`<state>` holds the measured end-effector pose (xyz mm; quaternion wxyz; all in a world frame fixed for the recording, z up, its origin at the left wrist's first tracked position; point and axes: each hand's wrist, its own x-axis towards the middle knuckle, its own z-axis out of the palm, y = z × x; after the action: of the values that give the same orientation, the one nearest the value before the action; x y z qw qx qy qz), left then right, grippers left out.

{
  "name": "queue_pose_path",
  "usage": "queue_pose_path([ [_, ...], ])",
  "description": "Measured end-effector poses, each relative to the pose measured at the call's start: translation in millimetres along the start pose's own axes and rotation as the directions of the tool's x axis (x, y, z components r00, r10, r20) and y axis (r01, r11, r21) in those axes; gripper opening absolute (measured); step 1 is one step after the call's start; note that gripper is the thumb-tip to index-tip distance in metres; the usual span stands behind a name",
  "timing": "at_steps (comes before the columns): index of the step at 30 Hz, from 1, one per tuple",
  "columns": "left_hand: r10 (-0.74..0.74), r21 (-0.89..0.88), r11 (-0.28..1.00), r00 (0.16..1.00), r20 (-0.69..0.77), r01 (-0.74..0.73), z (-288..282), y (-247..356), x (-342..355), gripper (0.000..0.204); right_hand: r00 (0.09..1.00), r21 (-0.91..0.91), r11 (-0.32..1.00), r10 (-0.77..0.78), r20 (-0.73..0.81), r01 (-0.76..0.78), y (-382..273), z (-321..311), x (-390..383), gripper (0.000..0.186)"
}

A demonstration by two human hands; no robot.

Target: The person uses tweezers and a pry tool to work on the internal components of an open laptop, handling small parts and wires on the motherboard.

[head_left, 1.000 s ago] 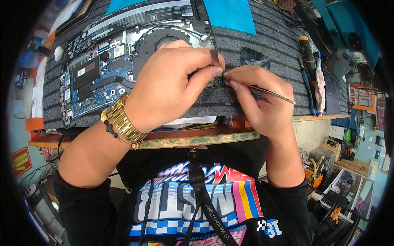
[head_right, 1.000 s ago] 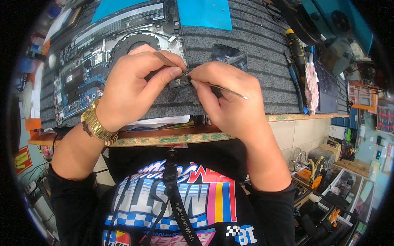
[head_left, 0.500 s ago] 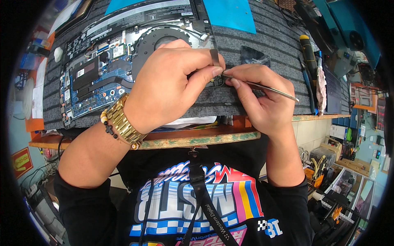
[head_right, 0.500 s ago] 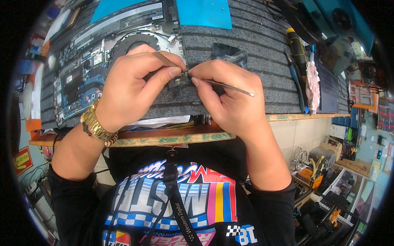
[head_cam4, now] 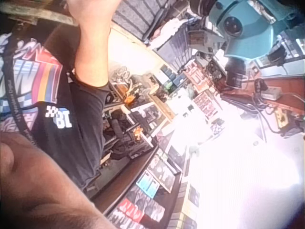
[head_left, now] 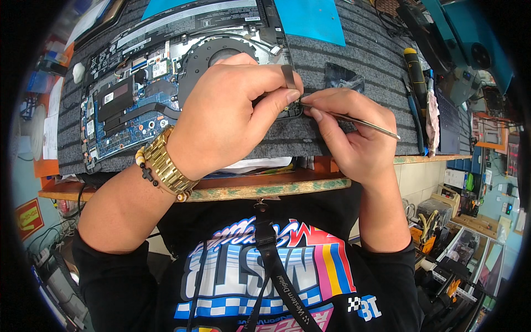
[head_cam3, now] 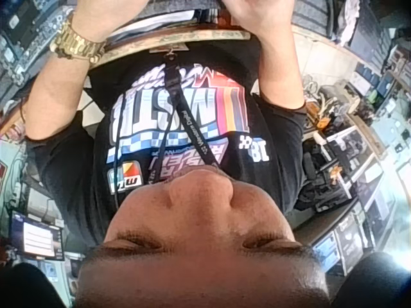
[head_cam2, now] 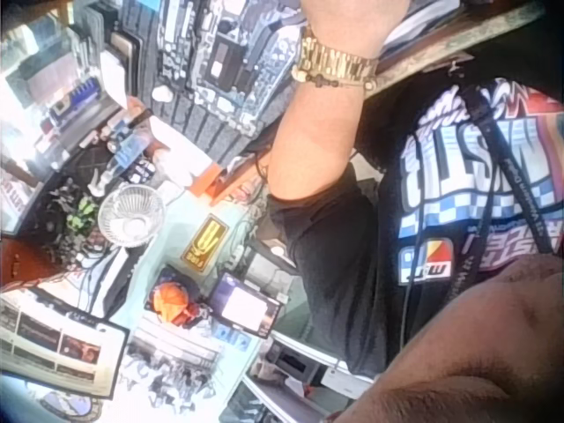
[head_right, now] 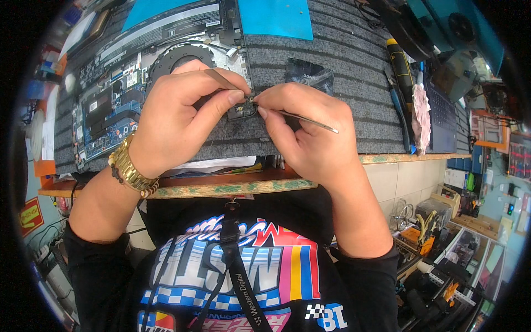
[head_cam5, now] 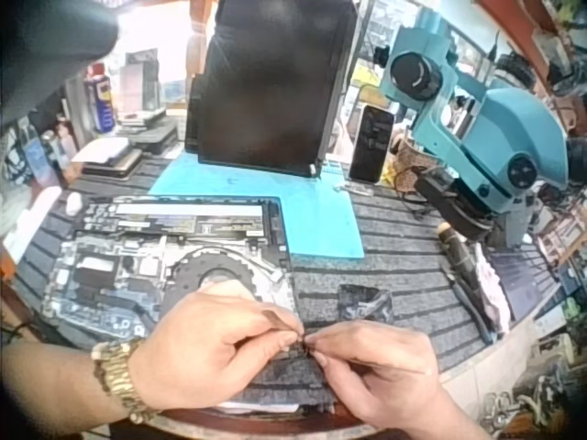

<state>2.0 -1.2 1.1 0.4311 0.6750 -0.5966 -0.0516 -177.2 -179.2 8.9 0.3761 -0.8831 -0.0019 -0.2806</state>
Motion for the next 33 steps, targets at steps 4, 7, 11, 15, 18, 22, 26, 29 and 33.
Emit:
queue_pose_path([
  [4, -0.011, -0.017, 1.0, 1.0, -0.005, 0.011, 0.1, 0.4, -0.4, 0.014, 1.0, 0.007, 1.0, -0.002, 0.0, 0.002, 0.3, 0.6, -0.4, 0.013],
  [7, -0.052, -0.064, 0.997, 0.999, 0.0, 0.052, -1.4, 2.6, -0.4, 0.013, 1.0, 0.021, 1.0, -0.003, -0.004, 0.004, -0.1, -0.3, -1.2, 0.013],
  [11, -0.012, -0.041, 0.999, 1.0, 0.005, 0.012, -1.1, 2.3, 0.1, 0.013, 0.997, 0.11, 0.992, 0.07, -0.039, -0.065, 1.3, 0.5, -5.2, 0.014],
  [15, 0.015, -0.019, 1.0, 1.0, 0.005, -0.015, -0.4, 1.4, 0.1, 0.012, 0.998, 0.068, 0.997, 0.036, -0.051, -0.033, 2.6, 1.6, -3.2, 0.014],
  [18, 0.016, -0.013, 1.0, 1.0, 0.002, -0.016, -0.2, 1.1, 0.1, 0.011, 0.999, 0.026, 1.0, 0.007, -0.043, -0.005, 2.3, -0.3, -2.2, 0.013],
  [22, 0.012, -0.003, 1.0, 1.0, 0.0, -0.012, 0.0, 1.8, -0.2, 0.01, 1.0, -0.01, 1.0, -0.017, 0.008, 0.018, 2.5, -0.5, -2.5, 0.014],
  [26, 0.02, -0.01, 1.0, 1.0, -0.002, -0.02, 0.1, 1.1, 0.3, 0.01, 0.999, 0.012, 1.0, 0.021, -0.033, -0.021, 0.8, 0.2, -3.1, 0.013],
  [29, 0.025, -0.015, 1.0, 1.0, -0.001, -0.025, 0.3, 0.3, 0.5, 0.011, 0.999, 0.008, 1.0, 0.014, -0.036, -0.014, 0.8, 0.6, -2.9, 0.013],
  [33, 0.007, -0.008, 1.0, 1.0, -0.006, -0.007, 0.7, 1.3, 0.2, 0.011, 1.0, -0.004, 1.0, 0.0, -0.027, 0.0, 2.4, 0.6, -3.5, 0.013],
])
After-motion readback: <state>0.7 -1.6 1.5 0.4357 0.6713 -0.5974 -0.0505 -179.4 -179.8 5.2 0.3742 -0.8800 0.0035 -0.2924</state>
